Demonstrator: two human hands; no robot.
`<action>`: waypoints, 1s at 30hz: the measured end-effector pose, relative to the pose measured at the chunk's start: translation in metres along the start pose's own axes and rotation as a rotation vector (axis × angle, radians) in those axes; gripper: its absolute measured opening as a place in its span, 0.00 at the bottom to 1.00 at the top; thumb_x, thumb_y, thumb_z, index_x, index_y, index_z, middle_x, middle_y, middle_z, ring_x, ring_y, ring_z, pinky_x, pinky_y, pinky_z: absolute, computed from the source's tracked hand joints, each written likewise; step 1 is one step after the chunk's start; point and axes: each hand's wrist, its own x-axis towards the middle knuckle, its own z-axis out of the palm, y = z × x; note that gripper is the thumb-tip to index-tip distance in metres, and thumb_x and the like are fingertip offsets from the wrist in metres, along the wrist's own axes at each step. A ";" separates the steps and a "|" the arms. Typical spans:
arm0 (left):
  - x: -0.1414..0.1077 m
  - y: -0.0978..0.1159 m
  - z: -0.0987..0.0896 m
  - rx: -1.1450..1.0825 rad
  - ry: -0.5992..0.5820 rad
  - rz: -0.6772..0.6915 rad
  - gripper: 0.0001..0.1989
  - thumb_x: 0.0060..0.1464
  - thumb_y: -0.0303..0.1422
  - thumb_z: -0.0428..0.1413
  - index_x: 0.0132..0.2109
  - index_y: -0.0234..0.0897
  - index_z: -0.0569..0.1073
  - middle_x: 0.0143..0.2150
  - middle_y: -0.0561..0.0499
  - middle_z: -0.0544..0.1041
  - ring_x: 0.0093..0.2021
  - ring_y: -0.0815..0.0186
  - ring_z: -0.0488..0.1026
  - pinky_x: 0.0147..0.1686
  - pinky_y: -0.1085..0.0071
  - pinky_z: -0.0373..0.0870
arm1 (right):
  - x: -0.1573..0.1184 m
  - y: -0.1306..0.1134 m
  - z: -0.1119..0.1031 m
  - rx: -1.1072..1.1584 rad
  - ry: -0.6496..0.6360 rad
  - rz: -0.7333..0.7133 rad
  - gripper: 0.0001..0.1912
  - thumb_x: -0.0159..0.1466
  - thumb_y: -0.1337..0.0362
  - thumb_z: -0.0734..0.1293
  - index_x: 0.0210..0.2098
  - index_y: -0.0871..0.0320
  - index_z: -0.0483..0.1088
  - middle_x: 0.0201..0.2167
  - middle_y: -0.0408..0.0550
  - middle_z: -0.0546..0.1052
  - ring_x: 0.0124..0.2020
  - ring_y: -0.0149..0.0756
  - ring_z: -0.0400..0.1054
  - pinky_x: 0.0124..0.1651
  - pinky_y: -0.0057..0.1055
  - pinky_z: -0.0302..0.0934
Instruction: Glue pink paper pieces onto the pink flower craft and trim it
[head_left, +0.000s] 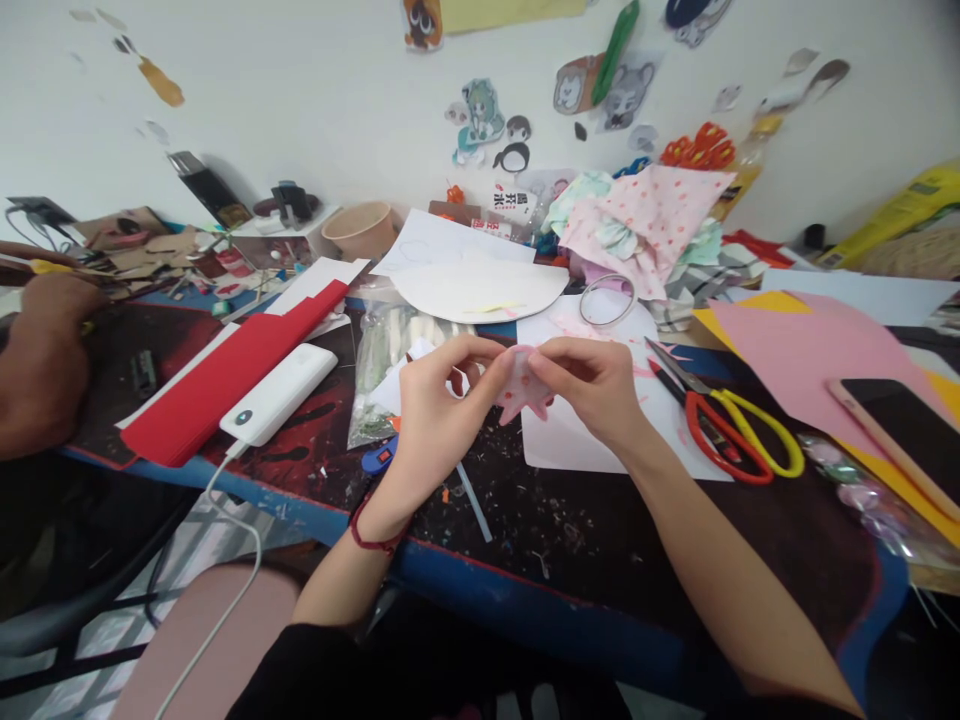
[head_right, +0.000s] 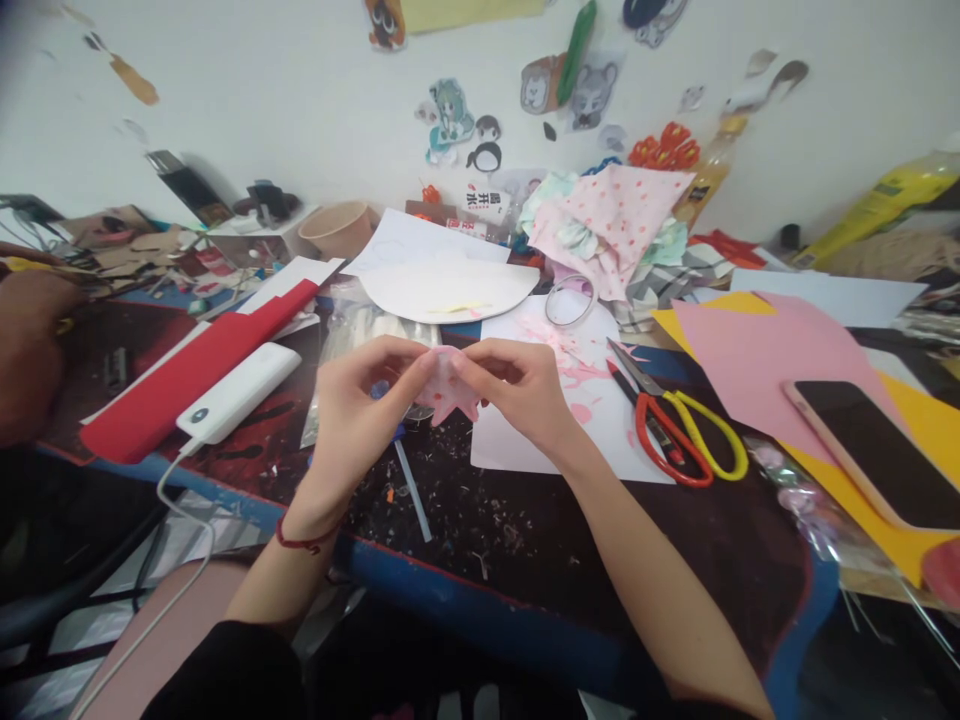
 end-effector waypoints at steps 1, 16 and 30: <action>0.000 0.001 0.001 0.013 -0.001 0.004 0.05 0.61 0.34 0.61 0.38 0.39 0.81 0.33 0.53 0.82 0.29 0.71 0.75 0.29 0.72 0.72 | 0.000 0.000 0.000 0.002 -0.001 0.000 0.09 0.65 0.57 0.73 0.31 0.55 0.80 0.21 0.40 0.78 0.18 0.27 0.70 0.22 0.29 0.66; 0.001 0.004 0.005 -0.008 0.019 0.012 0.04 0.59 0.33 0.63 0.36 0.38 0.80 0.31 0.53 0.81 0.28 0.72 0.72 0.27 0.73 0.66 | -0.001 -0.002 0.001 0.013 -0.072 -0.040 0.09 0.66 0.61 0.71 0.31 0.57 0.80 0.22 0.40 0.79 0.20 0.25 0.71 0.24 0.24 0.67; 0.000 0.004 0.006 -0.009 -0.019 0.007 0.06 0.60 0.34 0.61 0.37 0.37 0.81 0.33 0.52 0.82 0.28 0.72 0.72 0.26 0.74 0.66 | -0.002 0.002 -0.002 -0.021 0.002 -0.057 0.07 0.65 0.60 0.73 0.32 0.56 0.81 0.23 0.40 0.79 0.22 0.25 0.71 0.25 0.24 0.69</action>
